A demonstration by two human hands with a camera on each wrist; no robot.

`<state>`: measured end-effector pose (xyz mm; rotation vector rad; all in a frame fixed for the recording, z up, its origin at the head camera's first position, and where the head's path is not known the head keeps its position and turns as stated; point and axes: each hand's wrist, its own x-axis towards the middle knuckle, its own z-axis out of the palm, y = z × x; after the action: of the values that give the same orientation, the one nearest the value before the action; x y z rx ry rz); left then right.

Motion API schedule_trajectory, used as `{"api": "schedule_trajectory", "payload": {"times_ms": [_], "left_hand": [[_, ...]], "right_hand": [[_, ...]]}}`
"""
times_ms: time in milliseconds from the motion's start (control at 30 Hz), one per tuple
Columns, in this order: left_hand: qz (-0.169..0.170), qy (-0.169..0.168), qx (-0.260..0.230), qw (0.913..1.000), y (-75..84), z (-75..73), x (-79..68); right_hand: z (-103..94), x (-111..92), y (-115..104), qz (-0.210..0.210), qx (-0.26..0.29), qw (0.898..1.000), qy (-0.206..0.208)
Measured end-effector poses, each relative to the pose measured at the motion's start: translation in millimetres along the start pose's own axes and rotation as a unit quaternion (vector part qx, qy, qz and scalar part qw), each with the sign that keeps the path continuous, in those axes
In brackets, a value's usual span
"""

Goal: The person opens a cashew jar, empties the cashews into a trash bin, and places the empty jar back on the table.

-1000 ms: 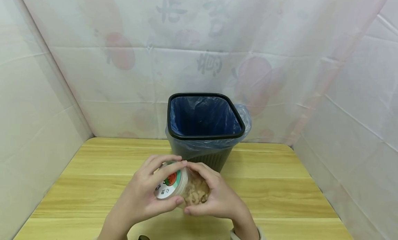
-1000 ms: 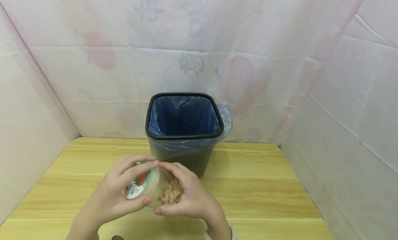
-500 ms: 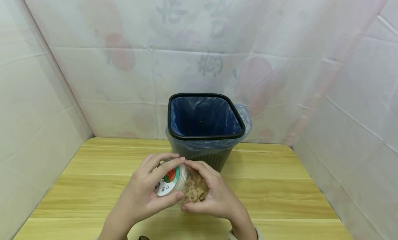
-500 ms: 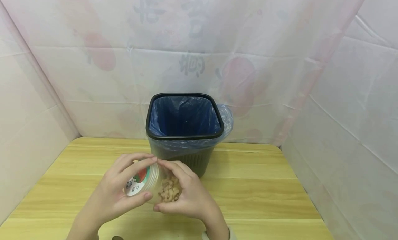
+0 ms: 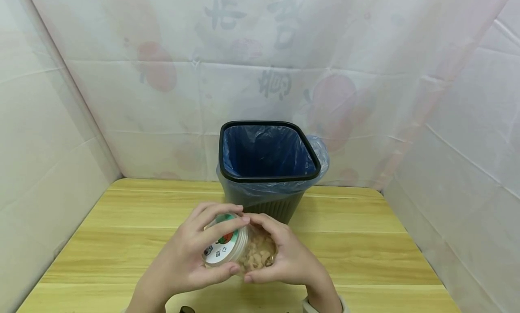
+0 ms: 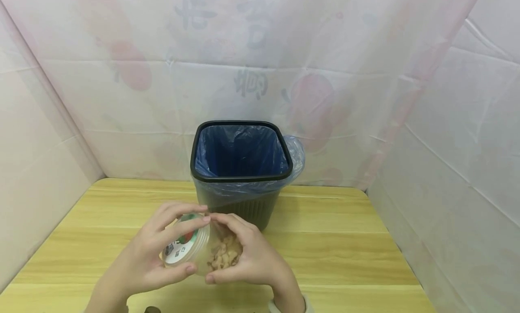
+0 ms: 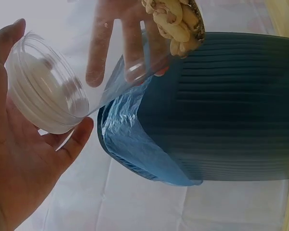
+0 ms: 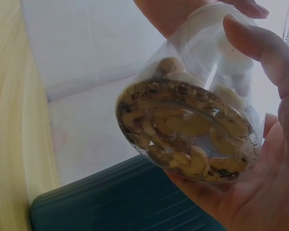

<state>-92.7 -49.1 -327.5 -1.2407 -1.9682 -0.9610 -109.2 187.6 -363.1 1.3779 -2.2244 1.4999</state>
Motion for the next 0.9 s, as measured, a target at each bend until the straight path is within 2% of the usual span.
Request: {"api": "schedule_trajectory", "payload": {"times_ms": [167, 300, 733, 900], "left_hand": [[0.013, 0.009, 0.004, 0.9999, 0.0, 0.7, -0.1], [0.011, 0.013, 0.004, 0.9998, -0.3, 0.9, 0.1], [-0.039, 0.037, 0.020, 0.9984, -4.1, 3.4, -1.6], [-0.070, 0.036, 0.031, 0.9964, -4.6, 3.6, -4.0]], "right_hand": [[-0.6, -0.2, 0.0, -0.006, 0.001, 1.000, -0.007], [0.2, 1.0, -0.6, -0.011, -0.001, 1.000, -0.003], [6.5, 2.6, -3.8, 0.015, -0.051, 0.998, 0.039], [8.3, 3.6, -3.5, 0.020, -0.071, 0.996, 0.047]]}}
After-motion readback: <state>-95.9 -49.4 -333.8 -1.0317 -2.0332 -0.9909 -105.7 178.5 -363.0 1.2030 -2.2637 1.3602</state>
